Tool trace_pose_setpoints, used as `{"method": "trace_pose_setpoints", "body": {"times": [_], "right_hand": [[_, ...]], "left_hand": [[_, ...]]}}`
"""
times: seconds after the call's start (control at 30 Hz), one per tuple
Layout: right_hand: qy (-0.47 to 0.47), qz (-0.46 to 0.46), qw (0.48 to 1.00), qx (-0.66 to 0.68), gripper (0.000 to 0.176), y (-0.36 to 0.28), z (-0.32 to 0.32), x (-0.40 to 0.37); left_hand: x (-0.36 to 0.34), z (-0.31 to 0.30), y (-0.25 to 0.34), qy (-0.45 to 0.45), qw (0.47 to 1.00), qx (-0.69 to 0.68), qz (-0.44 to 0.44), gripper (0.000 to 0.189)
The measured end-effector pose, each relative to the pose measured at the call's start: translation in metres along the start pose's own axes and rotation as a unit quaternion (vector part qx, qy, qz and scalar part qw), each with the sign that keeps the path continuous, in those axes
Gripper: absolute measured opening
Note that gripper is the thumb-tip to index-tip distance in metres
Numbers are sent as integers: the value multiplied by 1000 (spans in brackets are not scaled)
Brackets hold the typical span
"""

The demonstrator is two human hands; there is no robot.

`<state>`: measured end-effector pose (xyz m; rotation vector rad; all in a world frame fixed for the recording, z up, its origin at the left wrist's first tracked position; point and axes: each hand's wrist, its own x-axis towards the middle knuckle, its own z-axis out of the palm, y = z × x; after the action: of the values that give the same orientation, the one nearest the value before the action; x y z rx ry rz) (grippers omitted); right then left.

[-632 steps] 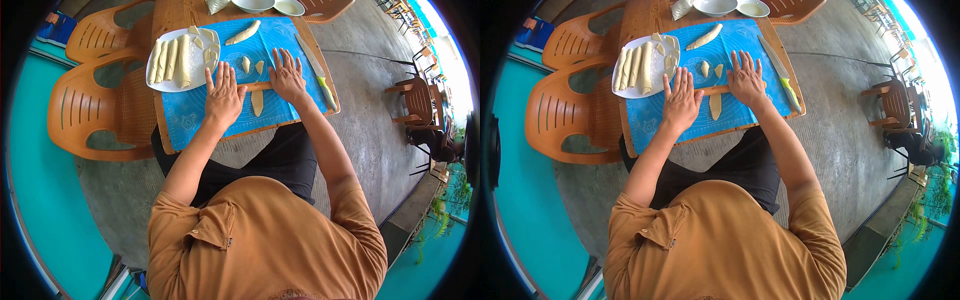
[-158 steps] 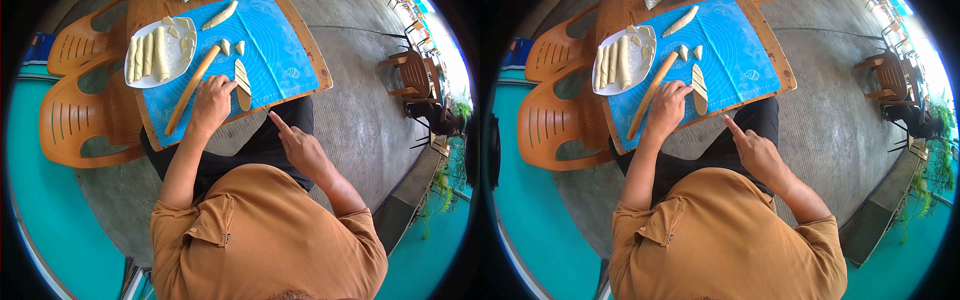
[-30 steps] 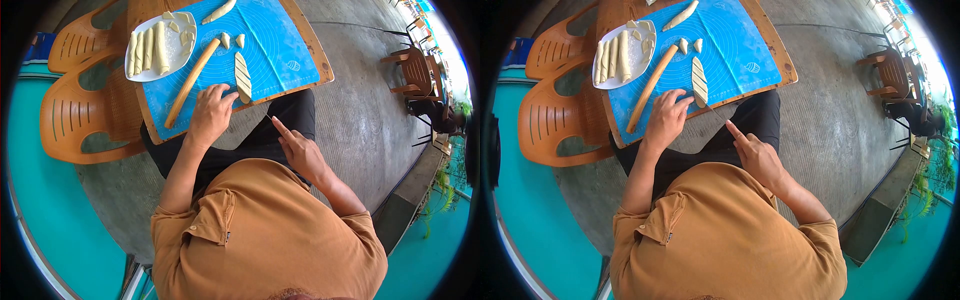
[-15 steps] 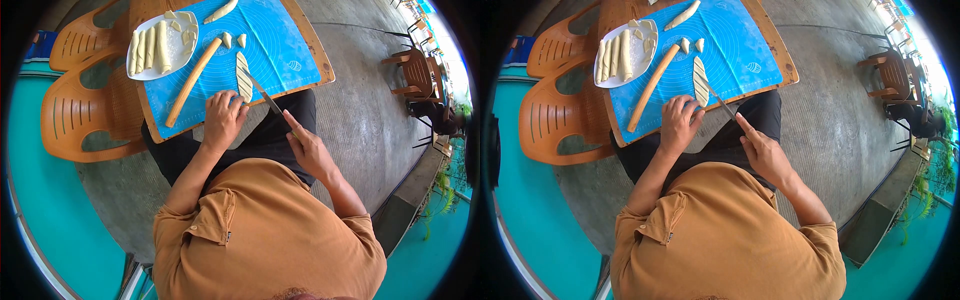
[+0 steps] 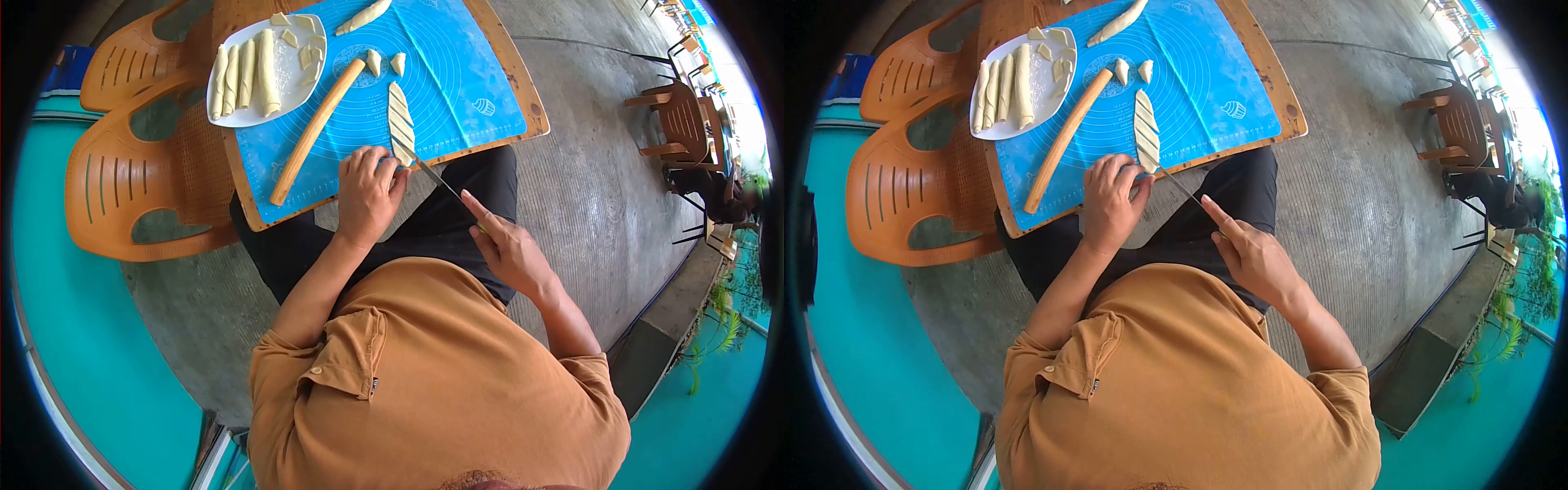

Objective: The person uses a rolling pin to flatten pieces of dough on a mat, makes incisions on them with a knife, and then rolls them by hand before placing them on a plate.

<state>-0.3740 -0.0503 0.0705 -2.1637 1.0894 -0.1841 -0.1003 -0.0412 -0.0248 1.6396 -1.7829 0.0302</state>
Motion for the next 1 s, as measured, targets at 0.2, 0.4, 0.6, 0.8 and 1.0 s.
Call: {"method": "trace_pose_setpoints", "body": {"times": [0.2,0.4,0.6,0.8,1.0], "right_hand": [[1,-9,999,-38,60,11,-11,-1],[-19,3,999,-51,58,8,-19,0],[-34,27,998,-36,58,-3,-16,-2],[-48,51,997,-19,58,-12,-14,-4],[-41,49,998,-4,59,-15,-7,-6]], "left_hand": [[-6,-3,-1,6,1000,3,23,23],[-8,-6,-1,-1,1000,-2,28,26],[-8,-7,-1,-5,999,1,32,26],[-9,-6,-1,-11,999,0,32,25],[-10,-7,-1,-12,999,-3,30,24]]}}
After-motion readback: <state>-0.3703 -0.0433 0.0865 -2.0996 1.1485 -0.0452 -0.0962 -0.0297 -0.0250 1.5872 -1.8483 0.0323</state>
